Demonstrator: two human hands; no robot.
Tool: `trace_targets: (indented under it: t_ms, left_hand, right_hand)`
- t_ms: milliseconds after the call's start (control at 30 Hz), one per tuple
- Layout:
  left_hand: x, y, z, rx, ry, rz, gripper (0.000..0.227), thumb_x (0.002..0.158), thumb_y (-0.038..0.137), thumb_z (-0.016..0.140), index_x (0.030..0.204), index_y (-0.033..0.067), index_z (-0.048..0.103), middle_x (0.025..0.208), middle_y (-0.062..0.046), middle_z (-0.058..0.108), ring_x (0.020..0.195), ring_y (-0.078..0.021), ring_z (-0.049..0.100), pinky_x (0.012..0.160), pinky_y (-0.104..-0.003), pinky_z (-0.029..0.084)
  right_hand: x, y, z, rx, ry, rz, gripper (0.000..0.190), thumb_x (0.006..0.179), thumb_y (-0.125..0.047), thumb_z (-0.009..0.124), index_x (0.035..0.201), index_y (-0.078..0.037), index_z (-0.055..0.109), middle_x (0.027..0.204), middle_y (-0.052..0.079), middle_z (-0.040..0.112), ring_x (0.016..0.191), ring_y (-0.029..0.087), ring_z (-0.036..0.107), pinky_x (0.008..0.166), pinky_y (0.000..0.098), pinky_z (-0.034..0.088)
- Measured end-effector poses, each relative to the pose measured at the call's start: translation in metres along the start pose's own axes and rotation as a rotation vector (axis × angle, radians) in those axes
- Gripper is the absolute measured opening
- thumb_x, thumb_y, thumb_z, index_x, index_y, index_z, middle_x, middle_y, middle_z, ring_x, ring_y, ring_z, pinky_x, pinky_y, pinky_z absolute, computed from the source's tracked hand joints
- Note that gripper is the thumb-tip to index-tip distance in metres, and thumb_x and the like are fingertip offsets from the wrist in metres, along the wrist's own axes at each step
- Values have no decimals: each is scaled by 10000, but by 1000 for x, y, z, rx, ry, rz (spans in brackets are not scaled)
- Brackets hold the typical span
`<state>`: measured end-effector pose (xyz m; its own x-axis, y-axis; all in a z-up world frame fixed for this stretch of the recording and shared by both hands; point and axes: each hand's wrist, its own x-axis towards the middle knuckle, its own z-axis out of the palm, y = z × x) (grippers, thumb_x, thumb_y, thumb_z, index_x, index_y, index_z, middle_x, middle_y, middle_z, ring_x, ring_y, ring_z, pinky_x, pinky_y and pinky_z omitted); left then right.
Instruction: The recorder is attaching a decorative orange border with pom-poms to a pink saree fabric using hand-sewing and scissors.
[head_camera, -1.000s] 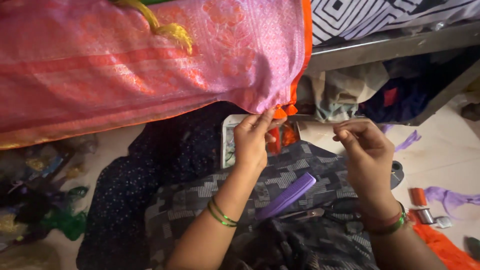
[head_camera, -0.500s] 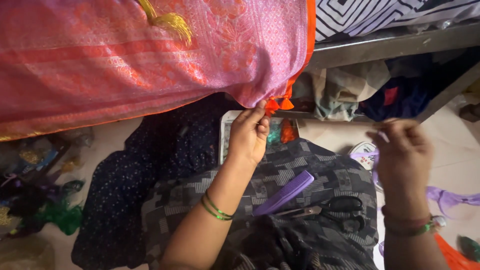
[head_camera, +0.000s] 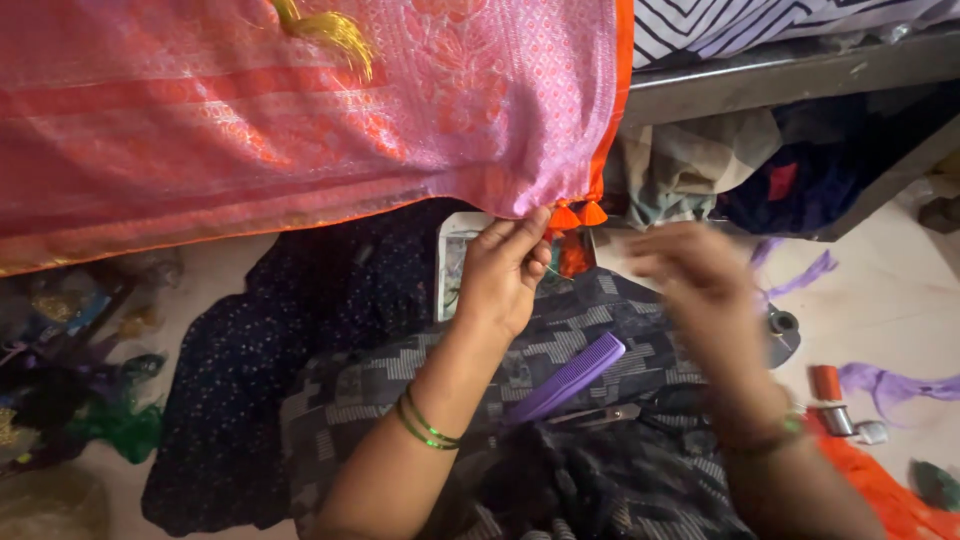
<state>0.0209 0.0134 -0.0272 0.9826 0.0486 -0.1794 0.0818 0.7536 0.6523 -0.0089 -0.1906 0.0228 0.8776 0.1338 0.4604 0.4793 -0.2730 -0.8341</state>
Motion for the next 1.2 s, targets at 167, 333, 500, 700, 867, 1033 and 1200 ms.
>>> trace_targets:
  t_ms: [167, 333, 500, 700, 867, 1033, 1200]
  left_hand:
    - [6, -12, -12, 29, -19, 3, 127, 950, 139, 731, 1032, 42, 730, 825, -2, 666, 636, -71, 585, 535, -190, 447]
    - [9, -10, -16, 5, -36, -9, 104, 956, 131, 722, 999, 36, 728, 810, 21, 650, 626, -54, 549, 526, -185, 407]
    - [13, -12, -16, 23, -75, -28, 136, 964, 166, 729, 974, 31, 740, 758, 45, 604, 583, -39, 509, 478, -177, 362]
    - [6, -15, -13, 129, -58, -114, 127, 956, 178, 733, 931, 55, 721, 743, 16, 660, 587, -62, 570, 503, -201, 426]
    - [-3, -10, -11, 154, -142, -94, 156, 947, 192, 694, 900, 49, 730, 728, -13, 683, 582, -74, 581, 512, -211, 445]
    - [7, -20, -30, 76, -218, 2, 106, 927, 139, 700, 875, 46, 693, 722, -20, 651, 605, -88, 579, 520, -227, 429]
    - [3, -3, -20, 35, -132, -62, 118, 976, 157, 712, 916, 56, 700, 773, 28, 616, 580, -65, 508, 486, -191, 359]
  right_hand:
    - [2, 5, 33, -186, -201, -232, 150, 846, -80, 797, 979, -32, 749, 1099, 95, 711, 1092, 209, 646, 955, 350, 489]
    - [7, 11, 9, 167, -296, 7, 86, 901, -92, 746, 968, -37, 738, 1195, 88, 682, 1159, 232, 625, 998, 350, 491]
    - [24, -20, -19, 1344, -212, 81, 127, 944, -114, 725, 1003, -6, 758, 1105, 137, 722, 1156, 300, 660, 1047, 475, 529]
    - [6, 36, -25, 671, -216, -18, 92, 1023, 70, 701, 1030, 27, 782, 1068, 172, 717, 840, 244, 705, 798, 330, 601]
    - [27, -42, 22, 75, -461, -94, 376, 841, 18, 751, 1212, -31, 716, 1111, 123, 746, 909, 201, 759, 796, 302, 635]
    - [26, -43, 23, -138, -601, -243, 650, 771, 52, 749, 1399, -41, 607, 1319, 151, 681, 940, 178, 725, 797, 313, 578]
    - [1, -11, -2, -66, -516, 11, 618, 824, 39, 729, 1414, -86, 598, 1300, 59, 674, 839, 99, 718, 731, 253, 612]
